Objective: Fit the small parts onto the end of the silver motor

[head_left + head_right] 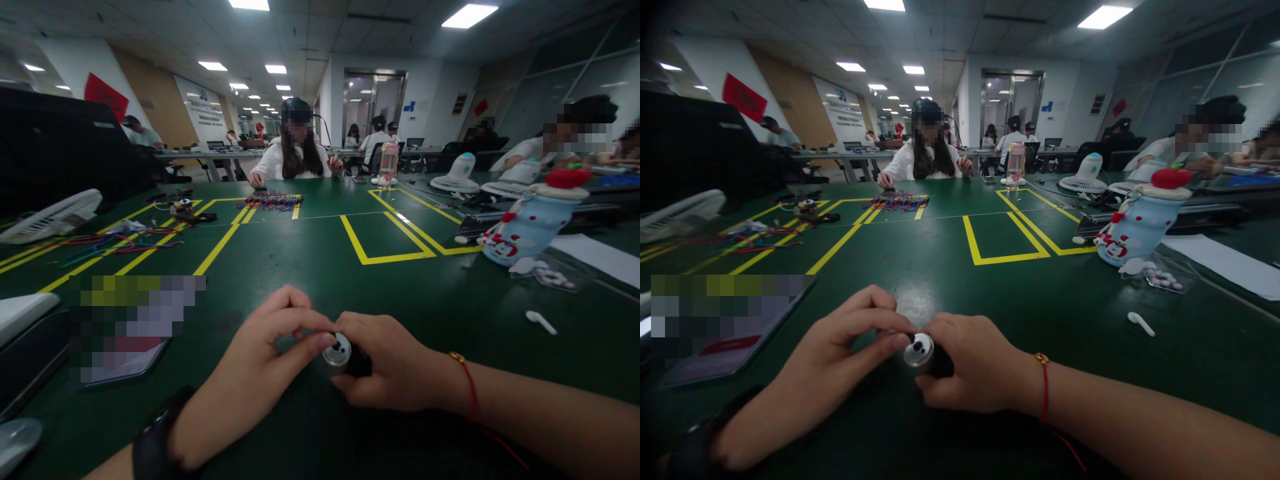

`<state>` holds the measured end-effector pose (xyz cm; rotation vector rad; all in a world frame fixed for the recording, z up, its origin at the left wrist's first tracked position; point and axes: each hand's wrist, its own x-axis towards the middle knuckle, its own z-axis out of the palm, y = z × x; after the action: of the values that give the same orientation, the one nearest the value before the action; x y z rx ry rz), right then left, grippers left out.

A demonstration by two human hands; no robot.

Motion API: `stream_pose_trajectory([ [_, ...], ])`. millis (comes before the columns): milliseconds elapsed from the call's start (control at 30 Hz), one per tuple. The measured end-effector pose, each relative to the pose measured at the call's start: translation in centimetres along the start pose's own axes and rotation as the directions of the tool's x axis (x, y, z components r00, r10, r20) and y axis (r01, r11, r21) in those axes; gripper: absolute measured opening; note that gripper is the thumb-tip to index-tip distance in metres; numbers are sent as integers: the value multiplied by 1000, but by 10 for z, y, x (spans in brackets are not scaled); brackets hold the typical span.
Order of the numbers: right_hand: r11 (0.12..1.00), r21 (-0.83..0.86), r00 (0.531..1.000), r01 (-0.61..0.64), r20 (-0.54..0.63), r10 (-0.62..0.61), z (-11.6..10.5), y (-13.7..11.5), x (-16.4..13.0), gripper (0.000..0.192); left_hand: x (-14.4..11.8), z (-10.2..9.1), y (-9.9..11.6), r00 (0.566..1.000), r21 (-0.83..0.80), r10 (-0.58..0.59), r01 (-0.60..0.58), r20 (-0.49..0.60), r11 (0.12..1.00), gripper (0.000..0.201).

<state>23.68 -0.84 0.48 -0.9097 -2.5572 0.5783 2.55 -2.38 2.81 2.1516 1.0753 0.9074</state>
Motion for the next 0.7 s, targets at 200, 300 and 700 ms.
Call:
stream_pose_trajectory([
  [200, 999, 41, 1000, -4, 1, 4, -2, -2, 0, 27, -2, -15, -27, 975, -8, -53, 57, 215, 998, 11],
  [300, 999, 50, 1000, -16, 0, 16, 0, -1, 0, 27, -2, -15, -36, 961, 9, -38, 37, 274, 999, 11],
  [700, 999, 54, 1000, 0, 1, 0, -1, 0, 0, 28, 2, -14, -40, 945, 58, -91, 76, 313, 995, 16],
])
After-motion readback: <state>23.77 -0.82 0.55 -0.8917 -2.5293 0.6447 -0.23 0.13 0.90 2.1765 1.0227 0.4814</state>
